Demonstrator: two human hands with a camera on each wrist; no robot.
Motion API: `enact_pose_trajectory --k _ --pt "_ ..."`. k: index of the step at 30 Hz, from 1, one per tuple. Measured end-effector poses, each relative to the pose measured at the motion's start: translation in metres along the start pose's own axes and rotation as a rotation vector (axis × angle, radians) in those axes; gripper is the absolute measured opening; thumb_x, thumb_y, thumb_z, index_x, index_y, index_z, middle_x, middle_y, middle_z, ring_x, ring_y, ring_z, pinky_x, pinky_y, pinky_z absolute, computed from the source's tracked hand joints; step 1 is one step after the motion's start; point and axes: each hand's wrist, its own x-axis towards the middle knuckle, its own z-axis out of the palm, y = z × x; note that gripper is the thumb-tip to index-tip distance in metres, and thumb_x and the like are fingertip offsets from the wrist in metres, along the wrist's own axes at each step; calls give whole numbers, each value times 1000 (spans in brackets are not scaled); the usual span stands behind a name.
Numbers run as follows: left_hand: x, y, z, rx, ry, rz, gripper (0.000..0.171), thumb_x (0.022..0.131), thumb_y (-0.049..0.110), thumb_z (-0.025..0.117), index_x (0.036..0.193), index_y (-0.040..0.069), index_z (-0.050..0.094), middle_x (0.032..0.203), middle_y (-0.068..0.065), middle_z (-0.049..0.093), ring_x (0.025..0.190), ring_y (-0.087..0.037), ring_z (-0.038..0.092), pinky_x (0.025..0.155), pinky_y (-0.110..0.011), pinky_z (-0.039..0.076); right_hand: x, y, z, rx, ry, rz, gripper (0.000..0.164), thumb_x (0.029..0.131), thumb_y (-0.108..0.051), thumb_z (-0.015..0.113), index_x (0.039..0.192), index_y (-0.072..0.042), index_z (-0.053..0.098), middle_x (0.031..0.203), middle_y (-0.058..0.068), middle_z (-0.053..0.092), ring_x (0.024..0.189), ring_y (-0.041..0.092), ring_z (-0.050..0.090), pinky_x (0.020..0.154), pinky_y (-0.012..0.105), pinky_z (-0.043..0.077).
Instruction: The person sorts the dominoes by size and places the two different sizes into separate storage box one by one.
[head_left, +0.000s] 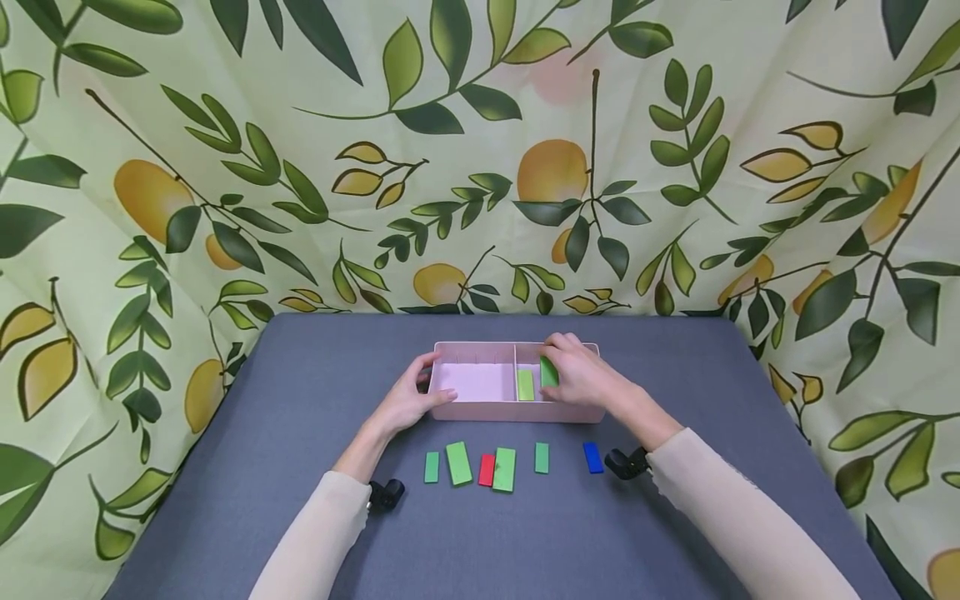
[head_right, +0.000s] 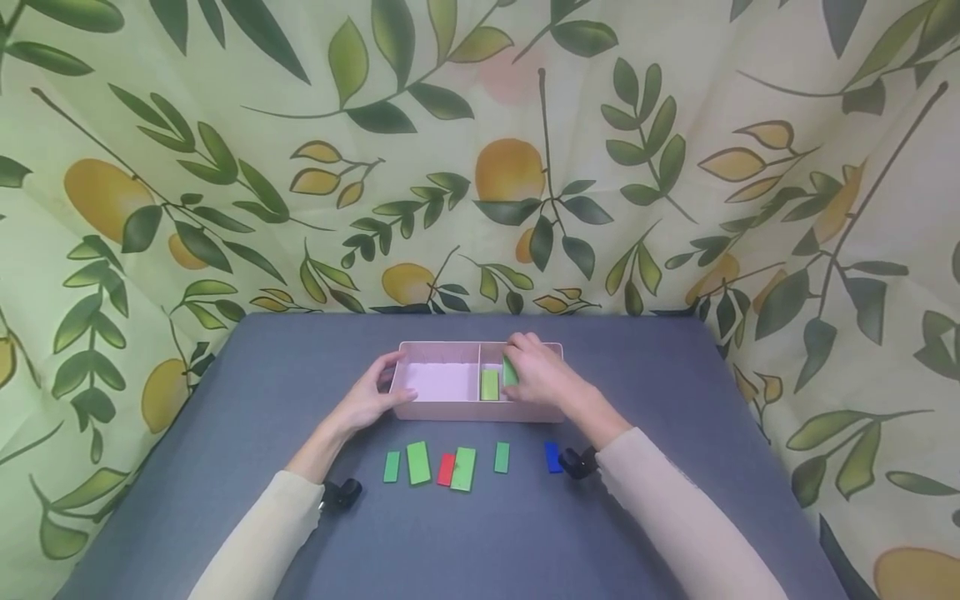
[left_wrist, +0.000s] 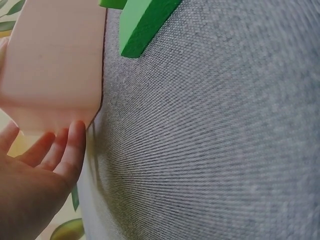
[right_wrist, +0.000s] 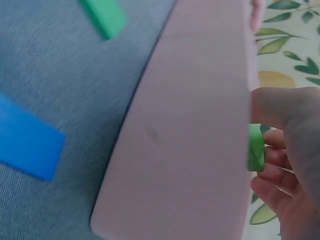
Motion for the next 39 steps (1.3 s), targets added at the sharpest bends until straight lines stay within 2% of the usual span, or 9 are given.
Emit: enact_pose_trajectory --k 7,15,26,32,39 --pt "-2 1 1 2 3 5 81 86 26 84 154 19 41 156 -12 40 138 -36 42 109 -59 35 5 7 9 18 -81 13 62 77 -25 88 127 3 65 124 14 59 109 30 51 89 43 48" --pt "-3 -1 3 -7 3 1 80 85 25 84 154 17 42 155 -12 41 138 -37 42 109 -59 35 9 11 19 36 -158 -8 58 79 -29 87 124 1 67 117 10 59 104 26 52 89 41 47" --pt "-2 -1 1 -6 1 15 82 85 24 84 154 15 41 155 -12 41 135 -37 45 107 -57 38 16 10 24 62 -204 -43 52 80 -22 87 122 1 68 116 10 59 112 29 54 99 44 46" --pt "-1 0 1 -15 -1 21 81 85 25 84 154 15 41 156 -14 41 135 -37 45 107 -57 37 18 9 22 86 -221 -38 45 79 -20 88 117 -1 70 112 9 61 107 27 55 97 44 46" --pt "-3 1 0 3 9 9 81 86 25 84 154 16 41 156 -12 41 136 -36 44 108 -58 36 17 6 19 162 -200 -3 49 80 -17 87 121 2 68 116 11 62 103 23 57 93 42 50"
